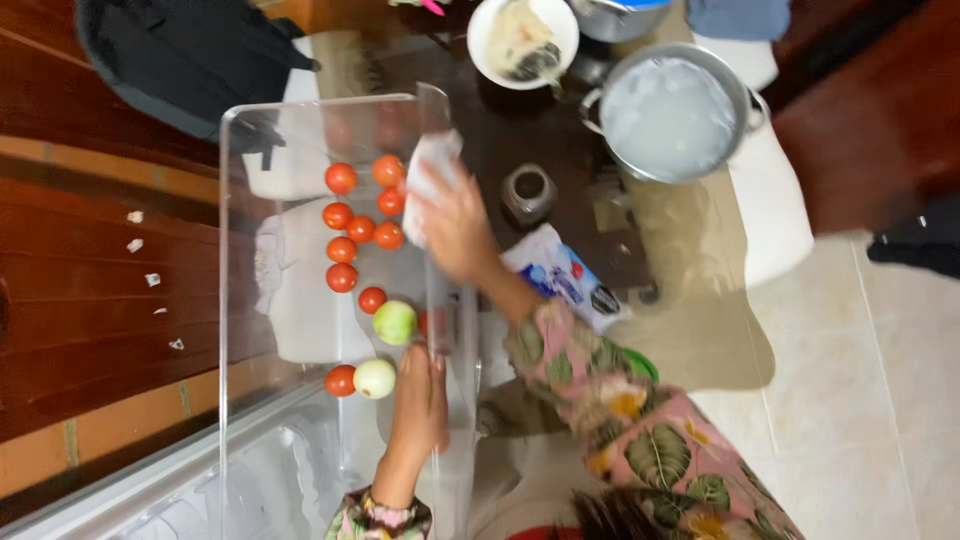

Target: The person cleans a vegetable bin with a cloth and organizes various food items, including tomatoes, onions, a blue pot, milk packets, and small jars, inside a refrigerator.

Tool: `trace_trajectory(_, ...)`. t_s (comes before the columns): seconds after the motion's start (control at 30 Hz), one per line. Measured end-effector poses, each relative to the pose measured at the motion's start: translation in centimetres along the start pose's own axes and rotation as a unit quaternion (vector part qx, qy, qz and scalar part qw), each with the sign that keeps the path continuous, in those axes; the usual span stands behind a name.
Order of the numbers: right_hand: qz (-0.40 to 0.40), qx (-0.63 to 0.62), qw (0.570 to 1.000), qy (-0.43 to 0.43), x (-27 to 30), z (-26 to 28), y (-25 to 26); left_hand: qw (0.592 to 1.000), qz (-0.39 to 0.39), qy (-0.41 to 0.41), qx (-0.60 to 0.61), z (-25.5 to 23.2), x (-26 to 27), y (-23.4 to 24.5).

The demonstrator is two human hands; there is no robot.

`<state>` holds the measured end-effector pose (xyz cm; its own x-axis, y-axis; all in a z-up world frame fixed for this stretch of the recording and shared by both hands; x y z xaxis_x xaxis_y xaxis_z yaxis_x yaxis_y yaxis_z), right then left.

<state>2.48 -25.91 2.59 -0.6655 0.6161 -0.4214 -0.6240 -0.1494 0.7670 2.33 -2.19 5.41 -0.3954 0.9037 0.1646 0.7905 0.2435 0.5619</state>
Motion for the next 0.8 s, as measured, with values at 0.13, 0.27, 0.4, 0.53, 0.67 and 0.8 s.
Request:
trace_trajectory(0.13, -0.069, -0.744, 0.663, -0.058, -8.0, -6.7, -2.5, 1.000, -0.001, -0.016, 0.023, -2.2, -0.1, 0.8)
trace_trajectory(0.27, -0.036, -0.032, 0.999, 0.002, -12.5, -8.0, -2.1, 0.998, -0.004, -0.033, 0.045, -3.0, 0.0, 0.8)
trace_trajectory(0.4, -0.015, -0.133, 0.988, -0.073, -9.1, -5.6, 0.6, 0.996, -0.037, -0.073, 0.025, -3.5, -0.1, 0.8)
trace_trajectory(0.53, -0.016, -0.044, 0.998, -0.029, -3.0, -0.3, 2.3, 0.995, -0.062, -0.082, -0.012, -3.7, -0.5, 0.6)
trace_trajectory(0.67, -0.003, -0.049, 0.999, -0.003, 1.9, 4.3, 4.3, 0.977, -0.131, -0.102, -0.136, -5.1, -0.3, 1.1)
trace_trajectory(0.8, 0.014, -0.062, 0.998, -0.010, 5.5, 7.1, 5.1, 0.953, -0.241, -0.017, -0.181, -5.8, 1.1, 2.8)
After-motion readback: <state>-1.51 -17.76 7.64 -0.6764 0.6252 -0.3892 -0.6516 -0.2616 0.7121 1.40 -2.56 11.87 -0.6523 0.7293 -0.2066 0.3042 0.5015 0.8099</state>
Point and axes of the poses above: each hand's wrist, its own x-axis away from the middle knuckle, its own y-axis out of the back of the hand, z = x × y, the point moved 7 cm from there along -x, towards the middle knuckle
